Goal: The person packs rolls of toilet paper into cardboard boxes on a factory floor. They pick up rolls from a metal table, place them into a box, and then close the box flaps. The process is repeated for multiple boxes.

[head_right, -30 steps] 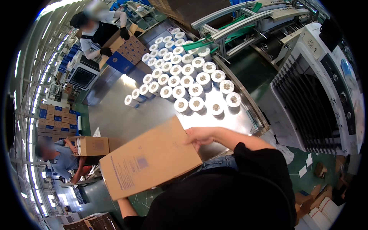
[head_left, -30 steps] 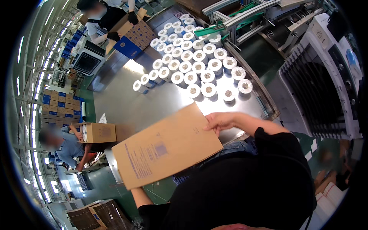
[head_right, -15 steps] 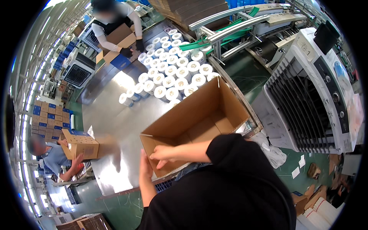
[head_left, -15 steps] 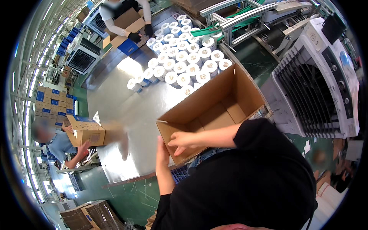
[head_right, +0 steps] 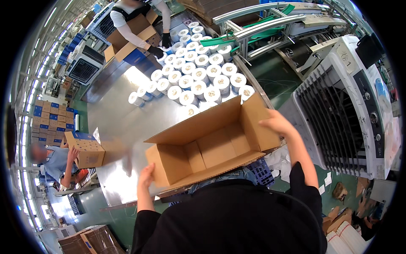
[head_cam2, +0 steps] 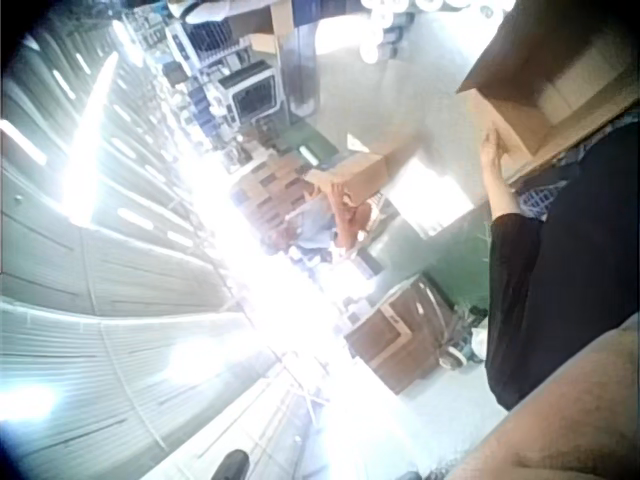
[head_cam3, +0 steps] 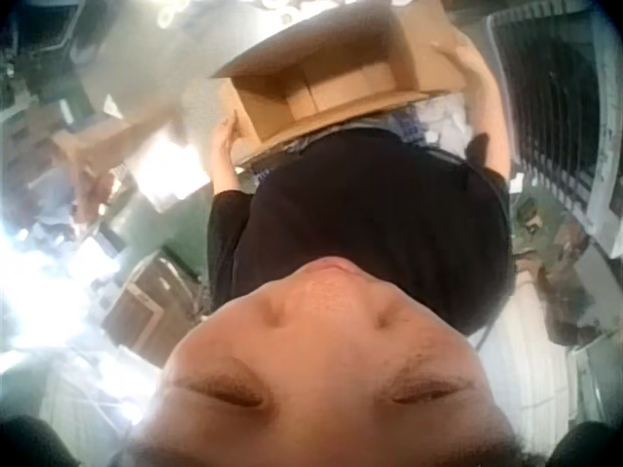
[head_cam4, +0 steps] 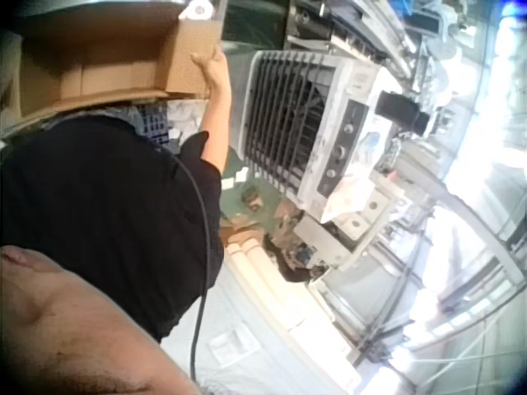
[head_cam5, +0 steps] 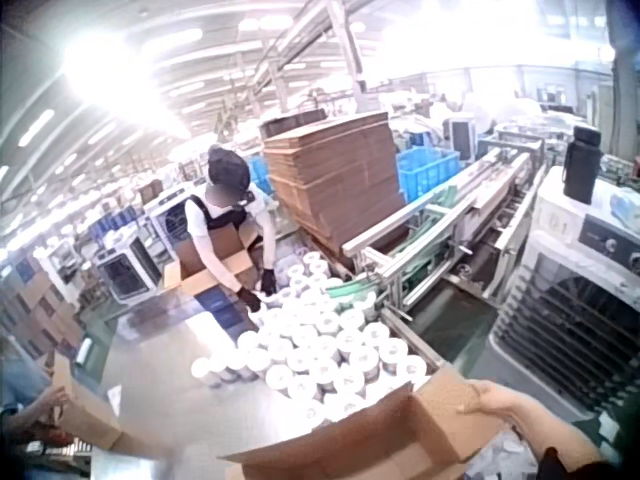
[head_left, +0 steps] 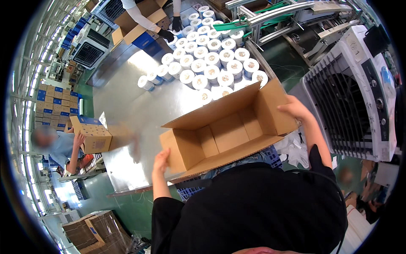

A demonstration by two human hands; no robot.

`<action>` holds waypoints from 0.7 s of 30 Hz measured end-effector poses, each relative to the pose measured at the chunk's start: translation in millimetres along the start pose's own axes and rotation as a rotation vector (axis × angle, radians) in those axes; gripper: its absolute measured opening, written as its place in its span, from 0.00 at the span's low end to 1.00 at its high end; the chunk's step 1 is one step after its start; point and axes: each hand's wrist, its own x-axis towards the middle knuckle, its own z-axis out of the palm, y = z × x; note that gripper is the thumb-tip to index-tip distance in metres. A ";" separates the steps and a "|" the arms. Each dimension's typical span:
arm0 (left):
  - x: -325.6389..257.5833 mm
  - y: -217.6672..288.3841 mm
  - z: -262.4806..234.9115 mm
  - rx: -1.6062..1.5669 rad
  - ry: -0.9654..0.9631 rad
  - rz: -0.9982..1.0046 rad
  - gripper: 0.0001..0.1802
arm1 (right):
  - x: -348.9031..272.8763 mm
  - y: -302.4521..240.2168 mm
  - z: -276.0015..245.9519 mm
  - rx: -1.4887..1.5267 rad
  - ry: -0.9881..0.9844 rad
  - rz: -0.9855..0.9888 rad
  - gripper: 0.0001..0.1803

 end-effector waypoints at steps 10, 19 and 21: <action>-26.2 17.8 92.0 0.690 0.208 0.474 0.19 | 4.2 8.4 39.1 -0.958 0.228 0.041 0.28; -85.5 140.3 114.8 0.860 0.580 1.194 0.28 | 20.1 47.9 113.1 -0.675 0.084 -0.040 0.23; -90.0 166.3 145.4 1.065 0.336 1.320 0.32 | 21.1 53.0 120.1 -0.688 0.055 -0.046 0.24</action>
